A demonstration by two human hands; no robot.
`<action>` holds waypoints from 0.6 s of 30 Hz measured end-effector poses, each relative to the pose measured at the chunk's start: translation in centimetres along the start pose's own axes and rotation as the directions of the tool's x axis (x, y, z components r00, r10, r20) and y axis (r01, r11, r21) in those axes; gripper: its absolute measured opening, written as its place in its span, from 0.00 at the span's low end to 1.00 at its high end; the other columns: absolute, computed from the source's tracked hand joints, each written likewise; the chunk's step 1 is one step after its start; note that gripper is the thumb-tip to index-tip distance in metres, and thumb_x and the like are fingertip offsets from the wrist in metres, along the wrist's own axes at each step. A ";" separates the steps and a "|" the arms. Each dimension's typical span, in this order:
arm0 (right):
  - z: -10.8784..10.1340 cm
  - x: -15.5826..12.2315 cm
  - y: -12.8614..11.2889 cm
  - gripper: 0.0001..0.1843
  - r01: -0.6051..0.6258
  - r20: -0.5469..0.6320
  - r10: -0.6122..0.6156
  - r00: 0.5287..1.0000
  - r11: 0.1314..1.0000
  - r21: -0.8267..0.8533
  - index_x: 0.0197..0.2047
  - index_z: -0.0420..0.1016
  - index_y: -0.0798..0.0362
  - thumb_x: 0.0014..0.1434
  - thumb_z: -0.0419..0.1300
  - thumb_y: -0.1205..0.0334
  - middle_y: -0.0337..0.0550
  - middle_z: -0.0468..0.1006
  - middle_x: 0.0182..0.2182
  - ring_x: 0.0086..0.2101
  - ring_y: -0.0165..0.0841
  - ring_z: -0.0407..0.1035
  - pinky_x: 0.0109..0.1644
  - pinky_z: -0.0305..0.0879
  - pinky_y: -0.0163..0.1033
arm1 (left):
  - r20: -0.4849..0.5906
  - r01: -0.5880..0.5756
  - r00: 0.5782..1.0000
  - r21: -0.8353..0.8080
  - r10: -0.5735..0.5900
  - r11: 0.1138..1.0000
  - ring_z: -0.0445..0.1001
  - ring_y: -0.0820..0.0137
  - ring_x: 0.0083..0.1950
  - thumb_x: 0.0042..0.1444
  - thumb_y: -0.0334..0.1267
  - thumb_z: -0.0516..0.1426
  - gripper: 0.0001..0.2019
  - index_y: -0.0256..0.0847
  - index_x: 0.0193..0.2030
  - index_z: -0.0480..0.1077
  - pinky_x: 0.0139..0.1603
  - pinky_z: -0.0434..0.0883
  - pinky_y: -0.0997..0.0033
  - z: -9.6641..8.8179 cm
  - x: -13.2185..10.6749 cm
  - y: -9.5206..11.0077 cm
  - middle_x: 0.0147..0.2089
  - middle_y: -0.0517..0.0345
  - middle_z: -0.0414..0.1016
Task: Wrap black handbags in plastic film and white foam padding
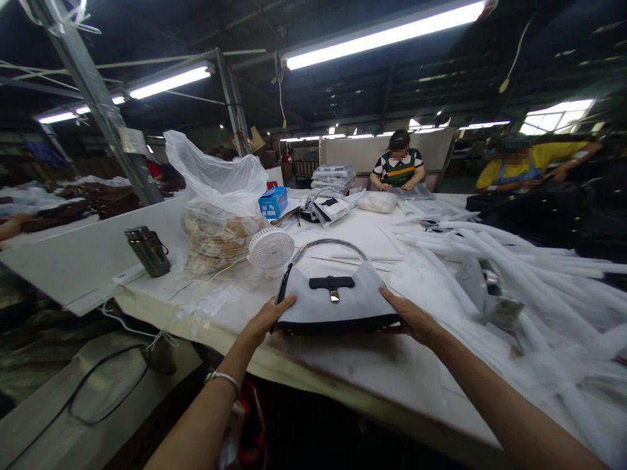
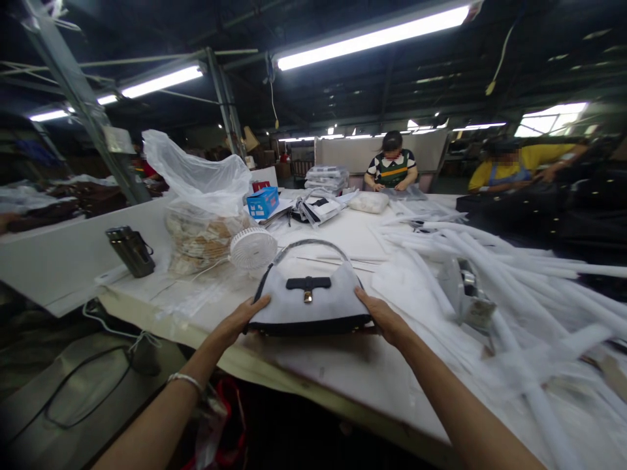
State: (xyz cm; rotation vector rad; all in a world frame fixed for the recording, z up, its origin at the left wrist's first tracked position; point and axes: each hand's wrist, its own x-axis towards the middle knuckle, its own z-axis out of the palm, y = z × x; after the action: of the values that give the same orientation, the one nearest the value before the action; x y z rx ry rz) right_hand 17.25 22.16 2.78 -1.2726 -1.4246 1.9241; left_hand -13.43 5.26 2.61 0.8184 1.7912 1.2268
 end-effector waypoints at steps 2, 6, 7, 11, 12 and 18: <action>-0.3 0.0 -0.2 0.29 -0.025 0.015 0.025 1.000 1.000 -0.006 0.46 0.73 0.53 0.58 0.59 0.35 0.49 0.79 0.37 0.38 0.40 0.74 0.39 0.77 0.48 | 0.023 0.035 0.999 0.043 -0.036 0.998 0.72 0.67 0.24 0.46 0.69 0.59 0.35 0.35 0.45 0.71 0.20 0.67 0.71 -0.2 0.0 0.3 0.26 0.56 0.74; -0.8 0.3 -0.2 0.31 -0.065 0.006 0.066 0.998 0.996 -0.066 0.47 0.72 0.52 0.56 0.59 0.33 0.50 0.79 0.40 0.38 0.40 0.74 0.39 0.77 0.49 | -0.004 0.034 0.999 0.150 -0.034 0.988 0.76 0.61 0.31 0.48 0.69 0.56 0.37 0.34 0.48 0.69 0.25 0.72 0.66 -0.7 0.5 0.6 0.33 0.49 0.77; -0.8 0.4 -0.2 0.32 -0.058 -0.002 0.058 0.998 0.992 -0.108 0.48 0.72 0.53 0.56 0.58 0.32 0.51 0.79 0.40 0.38 0.40 0.74 0.39 0.77 0.48 | -0.031 0.019 0.999 0.184 -0.014 0.983 0.77 0.58 0.35 0.47 0.69 0.57 0.39 0.33 0.51 0.68 0.29 0.73 0.64 -0.8 0.7 0.8 0.38 0.44 0.78; -1.2 1.0 -0.8 0.36 0.052 -0.152 -0.113 0.982 0.932 -0.360 0.54 0.70 0.56 0.57 0.56 0.33 0.60 0.77 0.46 0.41 0.46 0.75 0.41 0.76 0.53 | -0.144 -0.129 0.972 0.343 0.188 0.931 0.70 0.46 0.59 0.45 0.61 0.62 0.42 0.30 0.59 0.62 0.56 0.69 0.53 -1.5 1.6 1.8 0.60 0.29 0.67; -1.3 1.1 -1.2 0.37 0.079 -0.201 -0.177 0.963 0.906 -0.416 0.56 0.68 0.58 0.57 0.58 0.35 0.63 0.75 0.49 0.44 0.48 0.74 0.45 0.74 0.55 | -0.148 -0.185 0.955 0.382 0.258 0.905 0.66 0.46 0.63 0.46 0.59 0.62 0.41 0.30 0.59 0.63 0.62 0.64 0.53 -1.6 1.7 2.2 0.63 0.30 0.65; -1.2 0.1 -4.2 0.30 0.373 -0.162 -0.649 0.743 0.603 -0.705 0.61 0.66 0.54 0.60 0.58 0.48 0.55 0.67 0.61 0.60 0.48 0.60 0.67 0.51 0.54 | -0.004 -0.459 0.841 0.526 0.542 0.716 0.62 0.52 0.67 0.53 0.48 0.59 0.20 0.41 0.50 0.74 0.70 0.53 0.52 -1.3 0.0 4.9 0.63 0.45 0.69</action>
State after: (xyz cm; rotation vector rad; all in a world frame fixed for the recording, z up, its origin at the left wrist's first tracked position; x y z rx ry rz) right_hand 17.55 24.45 6.49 -1.2054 -2.0035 0.7158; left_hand -14.23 6.30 7.46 1.6484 2.1446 1.1726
